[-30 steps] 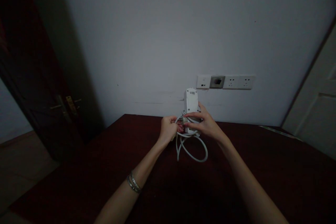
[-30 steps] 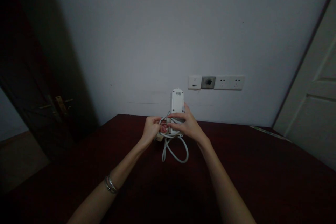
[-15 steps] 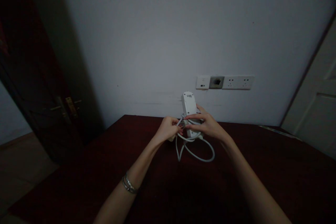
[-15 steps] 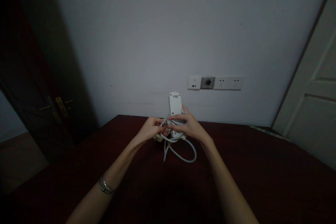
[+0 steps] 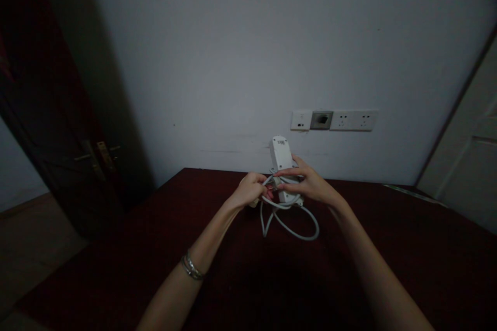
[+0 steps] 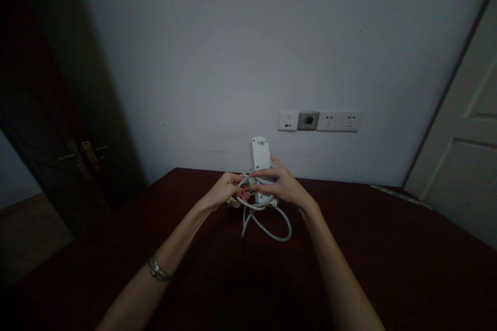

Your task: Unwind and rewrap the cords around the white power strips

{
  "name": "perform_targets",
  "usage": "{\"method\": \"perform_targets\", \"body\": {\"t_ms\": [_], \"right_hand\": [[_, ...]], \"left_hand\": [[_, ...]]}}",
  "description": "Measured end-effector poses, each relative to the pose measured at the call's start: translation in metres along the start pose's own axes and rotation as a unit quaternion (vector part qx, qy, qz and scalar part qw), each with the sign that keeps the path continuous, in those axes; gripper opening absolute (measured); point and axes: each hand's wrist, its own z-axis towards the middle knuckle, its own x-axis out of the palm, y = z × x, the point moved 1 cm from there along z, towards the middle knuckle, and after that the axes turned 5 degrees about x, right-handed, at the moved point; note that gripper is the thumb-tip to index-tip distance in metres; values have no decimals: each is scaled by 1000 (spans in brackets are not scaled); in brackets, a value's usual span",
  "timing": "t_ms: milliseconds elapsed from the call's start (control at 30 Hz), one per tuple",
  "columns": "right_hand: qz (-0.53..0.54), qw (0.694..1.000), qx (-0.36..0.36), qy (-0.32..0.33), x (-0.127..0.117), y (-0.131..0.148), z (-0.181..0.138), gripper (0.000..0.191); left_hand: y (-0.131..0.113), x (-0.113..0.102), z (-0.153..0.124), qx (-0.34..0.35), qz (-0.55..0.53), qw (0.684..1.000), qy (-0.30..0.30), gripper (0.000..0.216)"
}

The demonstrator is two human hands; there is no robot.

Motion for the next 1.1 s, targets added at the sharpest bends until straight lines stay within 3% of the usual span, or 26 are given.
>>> {"method": "perform_targets", "body": {"t_ms": [133, 367, 600, 867, 933, 1000, 1100], "right_hand": [[0, 1000, 14, 7, -1, 1, 0, 29], [63, 998, 28, 6, -3, -3, -2, 29], [129, 990, 43, -40, 4, -15, 1, 30], [224, 968, 74, -86, 11, -31, 2, 33], [219, 968, 78, -95, 11, -31, 3, 32], [215, 968, 83, -101, 10, -30, 3, 32], [198, 971, 85, -104, 7, -29, 4, 32]], "left_hand": [[1, 0, 0, -10, -22, 1000, 3, 21], [-5, 1, -4, 24, -157, 986, 46, 18], [-21, -4, -15, 55, -153, 984, 76, 20], [-12, -4, -7, 111, -139, 981, 82, 11], [-11, -5, -7, 112, -66, 990, 60, 10], [-9, -6, -8, 115, 44, 992, -5, 14], [-9, -6, -10, 162, 144, 971, -103, 35]]}}
